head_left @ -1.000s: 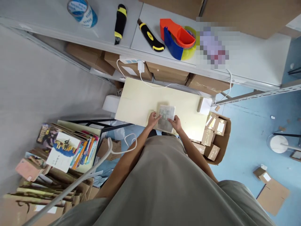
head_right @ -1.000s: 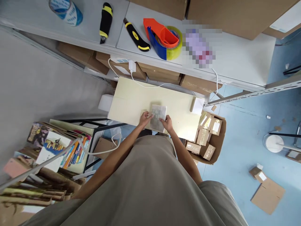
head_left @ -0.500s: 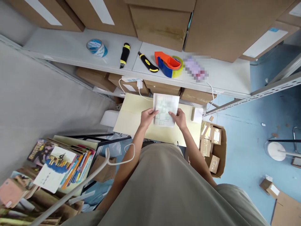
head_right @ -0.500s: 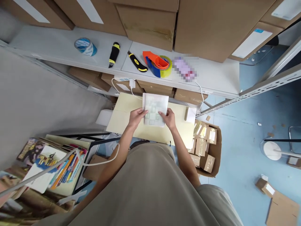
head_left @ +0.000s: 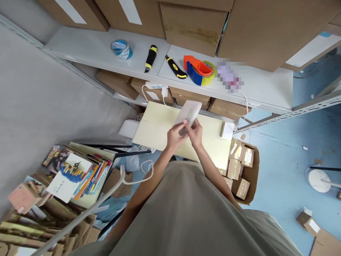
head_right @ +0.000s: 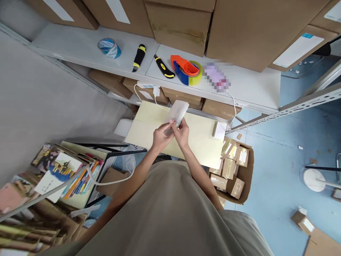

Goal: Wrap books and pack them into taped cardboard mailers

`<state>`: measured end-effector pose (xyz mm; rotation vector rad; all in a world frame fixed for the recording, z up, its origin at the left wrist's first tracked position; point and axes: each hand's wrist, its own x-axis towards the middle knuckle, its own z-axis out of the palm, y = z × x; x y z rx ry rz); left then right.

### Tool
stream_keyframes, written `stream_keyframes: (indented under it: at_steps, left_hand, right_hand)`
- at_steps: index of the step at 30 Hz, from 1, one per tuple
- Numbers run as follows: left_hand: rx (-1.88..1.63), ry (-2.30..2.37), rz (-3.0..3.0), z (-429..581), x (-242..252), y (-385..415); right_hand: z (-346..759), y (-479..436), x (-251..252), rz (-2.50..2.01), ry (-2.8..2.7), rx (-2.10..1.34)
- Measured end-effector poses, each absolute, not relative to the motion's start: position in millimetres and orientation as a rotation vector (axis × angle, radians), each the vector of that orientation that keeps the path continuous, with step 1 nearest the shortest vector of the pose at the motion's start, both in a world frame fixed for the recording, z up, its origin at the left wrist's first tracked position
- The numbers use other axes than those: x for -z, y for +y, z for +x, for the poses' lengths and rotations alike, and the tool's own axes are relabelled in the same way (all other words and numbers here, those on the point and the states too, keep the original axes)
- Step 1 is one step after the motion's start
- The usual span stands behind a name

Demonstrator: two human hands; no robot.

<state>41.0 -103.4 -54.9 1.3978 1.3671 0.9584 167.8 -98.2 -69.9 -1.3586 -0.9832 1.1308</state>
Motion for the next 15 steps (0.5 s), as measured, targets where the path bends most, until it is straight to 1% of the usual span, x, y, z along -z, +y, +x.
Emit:
stream_keyframes:
  at_steps: [2, 3, 5, 7, 11, 15]
  left_hand:
    - [-0.940, 1.218, 1.306, 21.5, 60.1, -100.2]
    - [-0.949, 1.221, 1.254, 9.4, 64.4, -96.6]
    - [-1.037, 1.420, 1.156, -15.1, 75.4, -88.4]
    - [-1.026, 1.511, 0.977, -35.6, 86.9, -82.7]
    - [-0.852, 1.181, 0.619, -56.6, 102.0, -84.0]
    - [-0.826, 1.126, 0.563, -63.2, 103.7, -87.2]
  right_hand:
    - [178.4, -94.5, 79.4, -1.292, -0.943, -1.172]
    - [183.0, -93.7, 84.6, -1.281, -0.928, -1.211]
    - [188.5, -94.7, 93.8, -1.277, -0.880, -1.318]
    - [189.3, -98.5, 99.3, -1.237, -0.816, -1.457]
    - [185.4, -105.6, 99.8, -1.074, -0.759, -1.698]
    - [179.1, -104.4, 96.2, -1.039, -0.782, -1.770]
